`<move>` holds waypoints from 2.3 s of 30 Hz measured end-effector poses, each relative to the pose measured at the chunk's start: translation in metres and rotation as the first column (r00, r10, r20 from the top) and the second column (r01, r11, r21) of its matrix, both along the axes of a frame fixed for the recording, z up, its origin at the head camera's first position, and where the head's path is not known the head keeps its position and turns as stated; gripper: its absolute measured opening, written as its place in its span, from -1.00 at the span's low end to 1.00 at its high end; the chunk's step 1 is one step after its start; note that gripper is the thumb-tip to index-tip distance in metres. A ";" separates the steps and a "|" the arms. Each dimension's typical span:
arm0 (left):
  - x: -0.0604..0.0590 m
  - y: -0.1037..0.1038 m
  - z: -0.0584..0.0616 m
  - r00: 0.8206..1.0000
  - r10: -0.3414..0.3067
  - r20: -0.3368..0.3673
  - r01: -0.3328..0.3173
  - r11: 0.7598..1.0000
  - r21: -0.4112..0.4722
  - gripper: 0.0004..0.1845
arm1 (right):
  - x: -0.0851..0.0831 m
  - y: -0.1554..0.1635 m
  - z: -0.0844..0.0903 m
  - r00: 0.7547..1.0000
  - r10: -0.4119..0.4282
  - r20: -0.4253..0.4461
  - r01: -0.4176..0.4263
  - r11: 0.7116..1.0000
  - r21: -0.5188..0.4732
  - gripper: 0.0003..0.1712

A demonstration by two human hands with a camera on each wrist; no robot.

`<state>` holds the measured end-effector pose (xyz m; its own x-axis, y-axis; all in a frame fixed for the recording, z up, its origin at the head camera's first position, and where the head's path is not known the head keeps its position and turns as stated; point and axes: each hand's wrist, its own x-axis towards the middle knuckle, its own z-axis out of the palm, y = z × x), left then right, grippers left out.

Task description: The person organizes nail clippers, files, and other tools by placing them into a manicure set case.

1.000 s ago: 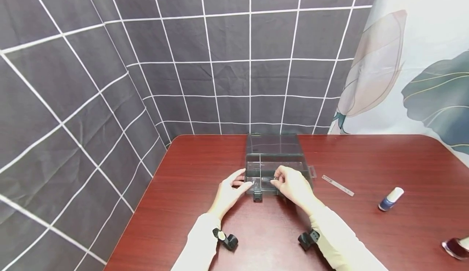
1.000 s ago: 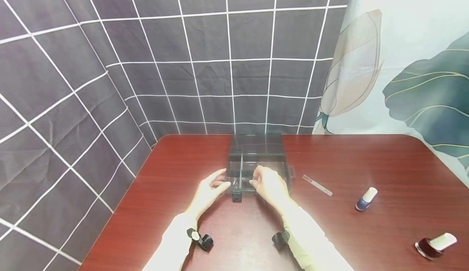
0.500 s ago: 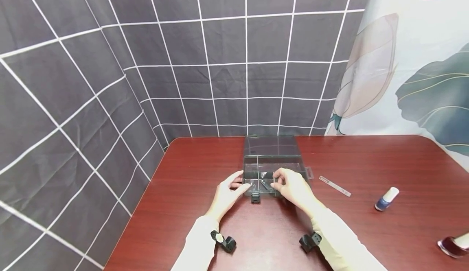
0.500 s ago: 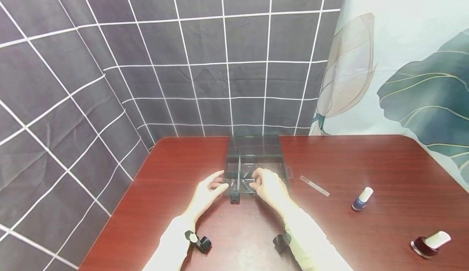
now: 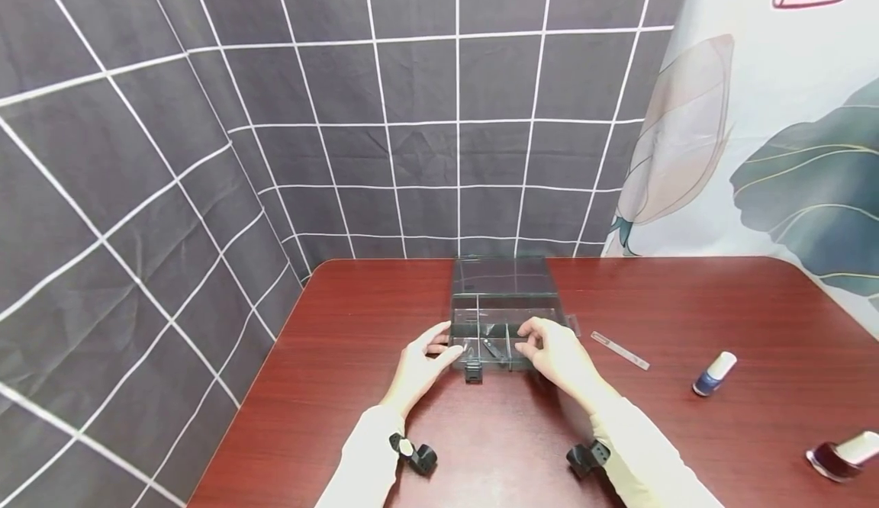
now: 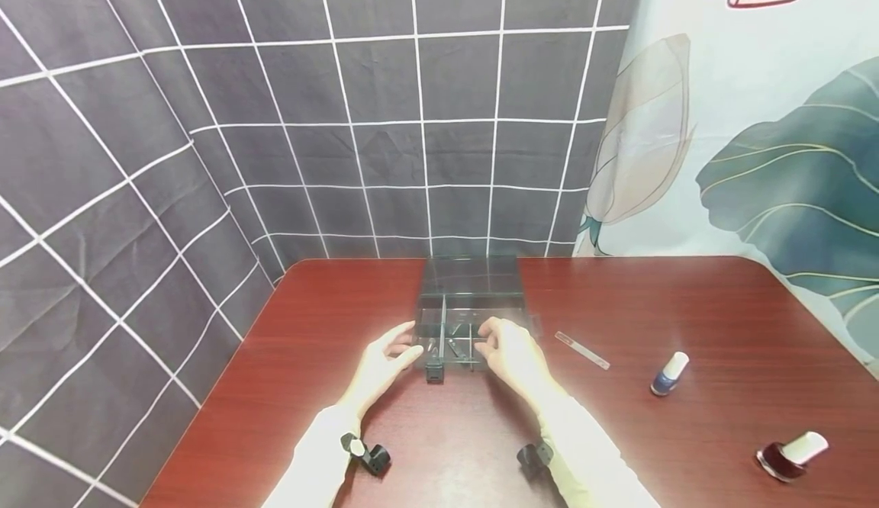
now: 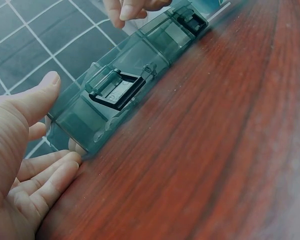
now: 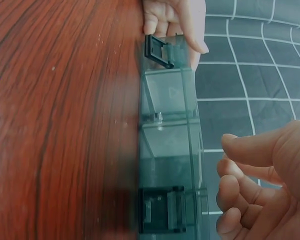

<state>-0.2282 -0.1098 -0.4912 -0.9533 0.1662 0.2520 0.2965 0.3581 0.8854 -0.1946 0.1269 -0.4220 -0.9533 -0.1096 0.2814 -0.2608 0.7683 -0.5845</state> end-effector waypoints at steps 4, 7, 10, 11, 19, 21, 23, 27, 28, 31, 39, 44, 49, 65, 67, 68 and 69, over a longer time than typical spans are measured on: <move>0.001 0.000 0.000 1.000 0.002 0.000 -0.002 1.000 -0.004 -0.41 | 0.003 0.006 0.000 1.000 -0.010 -0.015 0.010 1.000 0.001 -0.87; 0.002 0.000 0.000 1.000 -0.003 0.001 0.003 1.000 0.001 -0.42 | 0.006 0.011 -0.001 1.000 -0.020 -0.018 0.020 1.000 0.006 -0.87; 0.002 -0.001 -0.001 1.000 -0.004 0.001 0.004 1.000 0.011 -0.42 | 0.008 0.016 -0.002 0.999 -0.030 -0.016 0.030 0.999 0.013 -0.87; 0.002 -0.001 -0.001 1.000 -0.003 -0.001 0.003 1.000 0.014 -0.43 | 0.009 0.018 -0.002 0.999 -0.031 -0.017 0.031 0.999 0.011 -0.87; 0.002 -0.003 -0.004 1.000 0.006 -0.004 -0.006 1.000 0.024 -0.45 | 0.014 0.030 0.000 0.998 -0.040 -0.049 0.041 0.999 0.018 -0.87; 0.002 -0.002 -0.003 1.000 0.001 -0.006 -0.001 1.000 0.029 -0.45 | 0.015 0.034 0.001 0.998 -0.046 -0.052 0.047 0.999 0.019 -0.85; 0.003 -0.002 -0.003 1.000 -0.001 -0.007 0.002 1.000 0.029 -0.45 | 0.018 0.037 0.002 0.997 -0.050 -0.053 0.051 0.999 0.018 -0.84; 0.002 -0.002 -0.002 1.000 -0.006 -0.003 0.007 1.000 0.031 -0.44 | 0.022 0.043 0.003 0.996 -0.064 -0.055 0.063 0.998 -0.010 -0.82; 0.002 -0.002 -0.002 1.000 -0.008 -0.005 0.008 1.000 0.030 -0.44 | 0.023 0.045 0.004 0.996 -0.070 -0.057 0.069 0.997 -0.018 -0.82; 0.001 -0.001 -0.002 1.000 -0.017 -0.008 0.017 0.999 0.032 -0.43 | 0.024 0.049 0.004 0.994 -0.089 -0.066 0.087 0.996 -0.036 -0.80; -0.001 0.001 -0.001 1.000 -0.015 -0.004 0.015 0.999 0.037 -0.44 | 0.028 0.066 0.001 0.991 -0.117 -0.059 0.115 0.993 -0.026 -0.81; -0.002 -0.001 0.001 1.000 -0.016 -0.010 0.017 0.999 0.037 -0.43 | 0.029 0.077 0.000 0.990 -0.126 -0.068 0.126 0.992 -0.014 -0.81; -0.003 -0.002 0.003 1.000 -0.012 -0.001 0.012 0.999 0.032 -0.42 | 0.029 0.089 -0.003 0.983 -0.162 -0.088 0.163 0.987 0.005 -0.79; 0.001 -0.003 0.010 1.000 -0.011 -0.019 0.011 1.000 -0.002 -0.45 | 0.027 0.114 -0.011 0.969 -0.244 0.031 0.243 0.969 0.052 -0.67; 0.001 -0.003 0.009 1.000 -0.013 -0.021 0.013 1.000 0.000 -0.44 | 0.027 0.116 -0.011 0.966 -0.253 0.051 0.249 0.966 0.071 -0.64; 0.002 -0.003 0.009 1.000 -0.013 -0.022 0.013 1.000 0.000 -0.44 | 0.027 0.116 -0.012 0.964 -0.257 0.060 0.252 0.964 0.078 -0.63; 0.002 -0.002 0.008 1.000 -0.012 -0.023 0.012 1.000 -0.002 -0.44 | 0.027 0.117 -0.012 0.962 -0.262 0.071 0.256 0.963 0.082 -0.63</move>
